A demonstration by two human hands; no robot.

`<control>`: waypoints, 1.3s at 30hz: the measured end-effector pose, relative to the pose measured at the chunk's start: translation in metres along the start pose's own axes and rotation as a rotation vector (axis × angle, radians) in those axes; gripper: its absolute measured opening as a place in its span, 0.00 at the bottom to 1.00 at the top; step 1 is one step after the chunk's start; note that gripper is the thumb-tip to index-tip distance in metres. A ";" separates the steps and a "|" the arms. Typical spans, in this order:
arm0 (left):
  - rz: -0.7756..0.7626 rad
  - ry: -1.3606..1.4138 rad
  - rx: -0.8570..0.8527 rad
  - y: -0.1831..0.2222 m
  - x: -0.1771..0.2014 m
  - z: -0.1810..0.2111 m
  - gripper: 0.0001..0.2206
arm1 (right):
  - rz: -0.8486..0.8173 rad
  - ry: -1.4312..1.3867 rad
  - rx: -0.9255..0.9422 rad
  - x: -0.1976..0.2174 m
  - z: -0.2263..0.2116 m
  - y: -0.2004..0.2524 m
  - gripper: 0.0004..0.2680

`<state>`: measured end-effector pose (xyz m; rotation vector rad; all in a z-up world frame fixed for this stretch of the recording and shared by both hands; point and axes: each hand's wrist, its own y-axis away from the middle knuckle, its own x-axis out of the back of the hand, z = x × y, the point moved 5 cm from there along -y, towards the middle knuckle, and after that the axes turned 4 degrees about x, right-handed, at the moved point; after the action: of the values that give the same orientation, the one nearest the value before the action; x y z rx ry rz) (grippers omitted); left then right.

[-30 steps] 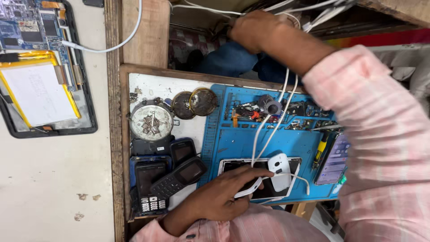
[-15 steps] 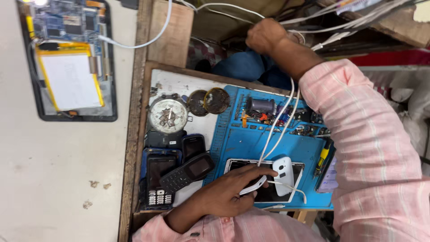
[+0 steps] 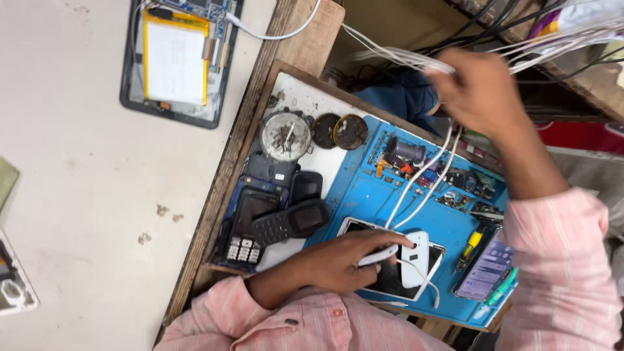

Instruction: The person handles several mobile phones on a cluttered workbench, connecting a charging cable to a white phone and pressing buttons to test its screen. They then pick up a black phone, compare it to the white one, and continue testing the white phone by pressing keys and inspecting its back.

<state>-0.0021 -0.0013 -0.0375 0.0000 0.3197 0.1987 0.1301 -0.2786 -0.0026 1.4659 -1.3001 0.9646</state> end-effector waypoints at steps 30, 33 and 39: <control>-0.089 0.734 -0.454 0.002 -0.040 0.105 0.34 | -0.111 -0.717 0.539 0.048 -0.080 0.264 0.04; 0.023 0.596 -0.526 0.024 -0.034 0.114 0.33 | -0.146 -0.671 0.475 0.020 -0.063 0.273 0.04; 0.063 0.280 -0.485 0.046 -0.030 0.119 0.23 | -0.300 -0.593 0.236 -0.015 -0.049 0.260 0.14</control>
<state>-0.0023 0.0414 0.0860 -0.5011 0.5442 0.3363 -0.1287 -0.2323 0.0315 2.1686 -1.3406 0.5080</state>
